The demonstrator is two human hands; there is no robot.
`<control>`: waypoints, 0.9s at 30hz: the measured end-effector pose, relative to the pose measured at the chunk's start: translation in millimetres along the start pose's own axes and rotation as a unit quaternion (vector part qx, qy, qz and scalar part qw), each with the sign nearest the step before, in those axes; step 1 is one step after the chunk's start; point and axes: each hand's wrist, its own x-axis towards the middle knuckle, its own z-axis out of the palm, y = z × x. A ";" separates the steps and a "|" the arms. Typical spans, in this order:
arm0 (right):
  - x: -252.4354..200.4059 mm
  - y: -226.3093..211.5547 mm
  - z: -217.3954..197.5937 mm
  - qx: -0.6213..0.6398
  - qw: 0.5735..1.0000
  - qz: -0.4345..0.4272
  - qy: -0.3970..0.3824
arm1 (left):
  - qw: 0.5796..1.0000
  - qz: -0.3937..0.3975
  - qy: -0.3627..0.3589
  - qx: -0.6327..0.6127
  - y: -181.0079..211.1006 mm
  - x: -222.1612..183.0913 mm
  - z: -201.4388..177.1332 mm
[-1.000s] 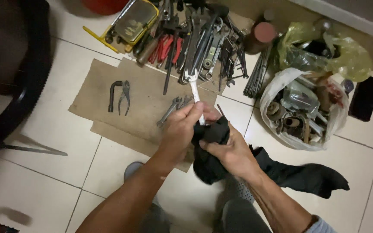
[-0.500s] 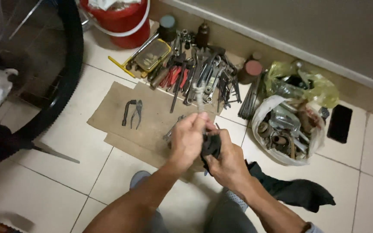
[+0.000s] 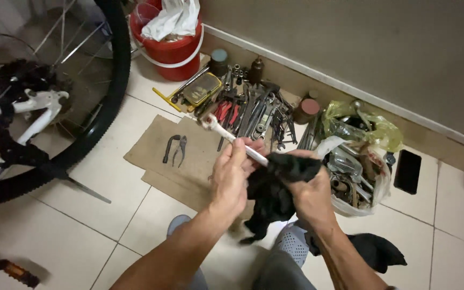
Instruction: Cleaning and organizing various wrenches and bicycle tools using a cloth and small tools on the floor.
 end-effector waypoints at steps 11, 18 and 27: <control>-27.5 2.7 13.6 0.001 0.996 0.061 -0.073 | 0.980 -0.005 -0.144 0.140 19.6 -0.9 -18.9; -0.4 -16.1 2.9 0.147 0.976 0.065 0.145 | 0.956 0.020 -0.132 0.262 25.3 -15.7 -19.4; 24.2 -27.1 4.8 0.121 0.990 0.003 0.067 | 0.853 0.032 -0.138 0.502 37.8 -38.1 -24.8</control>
